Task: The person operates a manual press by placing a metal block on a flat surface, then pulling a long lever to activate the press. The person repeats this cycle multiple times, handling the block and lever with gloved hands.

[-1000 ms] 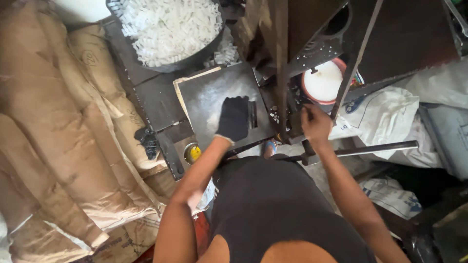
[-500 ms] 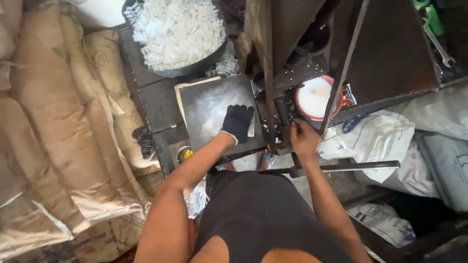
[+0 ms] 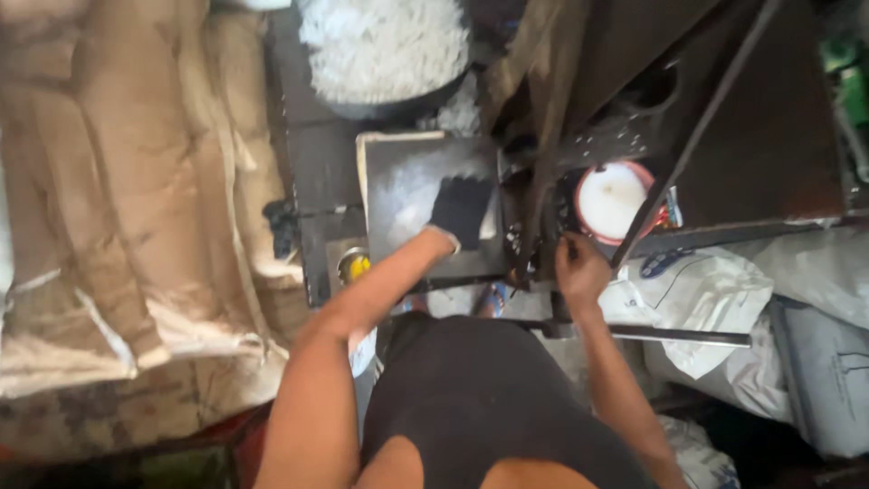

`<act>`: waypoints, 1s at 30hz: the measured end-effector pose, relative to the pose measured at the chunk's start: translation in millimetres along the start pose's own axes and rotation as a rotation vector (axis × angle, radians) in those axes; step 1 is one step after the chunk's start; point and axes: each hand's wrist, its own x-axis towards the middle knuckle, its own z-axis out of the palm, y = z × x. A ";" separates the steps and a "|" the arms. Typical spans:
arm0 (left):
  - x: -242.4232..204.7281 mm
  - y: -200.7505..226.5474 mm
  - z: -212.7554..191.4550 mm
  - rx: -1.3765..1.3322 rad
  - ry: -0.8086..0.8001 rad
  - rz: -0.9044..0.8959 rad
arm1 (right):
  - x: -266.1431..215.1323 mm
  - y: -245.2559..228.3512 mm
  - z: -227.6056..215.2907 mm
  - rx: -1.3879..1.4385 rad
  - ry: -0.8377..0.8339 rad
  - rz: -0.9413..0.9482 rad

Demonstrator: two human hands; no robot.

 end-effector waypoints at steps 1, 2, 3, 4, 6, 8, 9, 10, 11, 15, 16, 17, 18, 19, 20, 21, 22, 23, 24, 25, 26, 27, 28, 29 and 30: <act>0.3 4.2 -7.2 -0.025 0.056 0.030 | -1.0 0.1 2.3 -0.002 0.009 -0.033; 1.5 8.4 -14.8 -0.051 0.108 0.072 | -4.9 0.0 2.7 0.003 -0.020 -0.006; 9.4 -1.1 -27.3 -0.096 0.196 0.105 | -6.7 0.5 3.8 0.008 -0.049 0.021; 11.8 -7.2 -36.6 -0.153 0.282 0.135 | -8.5 4.1 0.4 0.004 -0.083 0.051; -0.7 -25.1 -55.1 -0.145 0.313 0.145 | -8.2 5.9 -2.8 0.029 -0.120 0.138; -30.8 -46.3 -67.6 -0.988 -0.095 -0.391 | -6.6 2.6 -4.1 0.052 -0.100 0.101; -49.1 -51.5 -66.8 -1.277 -0.006 -0.377 | -11.5 -0.8 -8.1 0.056 -0.077 0.025; -64.0 -57.1 -65.5 -1.557 0.107 -0.354 | -9.8 -6.0 -7.7 0.070 -0.049 -0.062; -77.4 -65.0 -64.5 -1.832 0.231 -0.321 | -10.7 -13.5 -8.9 0.128 -0.034 -0.025; -148.5 -92.3 -50.6 -2.283 0.394 -0.603 | -24.0 -59.7 -14.8 0.326 -0.094 -0.073; -166.7 -94.5 -42.1 -2.289 0.524 -0.676 | -30.5 -74.5 -13.1 0.366 -0.141 -0.125; -184.5 -97.1 -33.6 -2.287 0.655 -0.750 | -34.9 -89.4 -8.4 0.402 -0.309 -0.103; -199.9 -102.9 -26.5 -2.351 0.709 -0.760 | -38.3 -105.5 -0.4 0.435 -0.472 -0.082; -215.2 -108.5 -19.8 -2.414 0.766 -0.768 | -36.0 -120.6 13.5 0.497 -0.599 -0.174; -231.6 -111.1 -12.2 -2.479 0.822 -0.780 | -31.5 -133.8 28.9 0.556 -0.731 -0.262; -247.9 -111.9 -4.7 -2.468 0.886 -0.795 | -27.8 -148.4 49.7 0.499 -0.814 -0.315; -262.9 -113.5 1.8 -2.454 0.951 -0.805 | -24.5 -162.5 71.9 0.442 -0.893 -0.373; -277.4 -114.1 8.0 -2.439 1.016 -0.815 | -25.3 -174.0 89.2 0.367 -0.899 -0.515; -292.3 -114.6 13.0 -2.424 1.035 -0.810 | -29.9 -185.6 107.5 0.295 -0.899 -0.656; -306.5 -114.2 17.8 -2.409 1.053 -0.806 | -35.6 -196.5 127.3 0.275 -0.903 -0.756; -318.9 -111.6 23.5 -2.398 1.066 -0.803 | -42.7 -204.5 145.7 0.252 -0.904 -0.853; -330.7 -106.8 29.0 -2.410 1.087 -0.786 | -51.7 -209.7 161.0 0.229 -0.902 -0.951; -340.1 -104.0 33.2 -2.420 1.108 -0.761 | -61.0 -214.3 176.2 0.093 -0.906 -1.093; -349.3 -100.7 36.5 -2.429 1.128 -0.735 | -71.7 -218.3 190.8 -0.045 -0.901 -1.233; -356.5 -97.5 39.7 -2.416 1.175 -0.781 | -80.1 -220.1 205.2 -0.189 -0.884 -1.369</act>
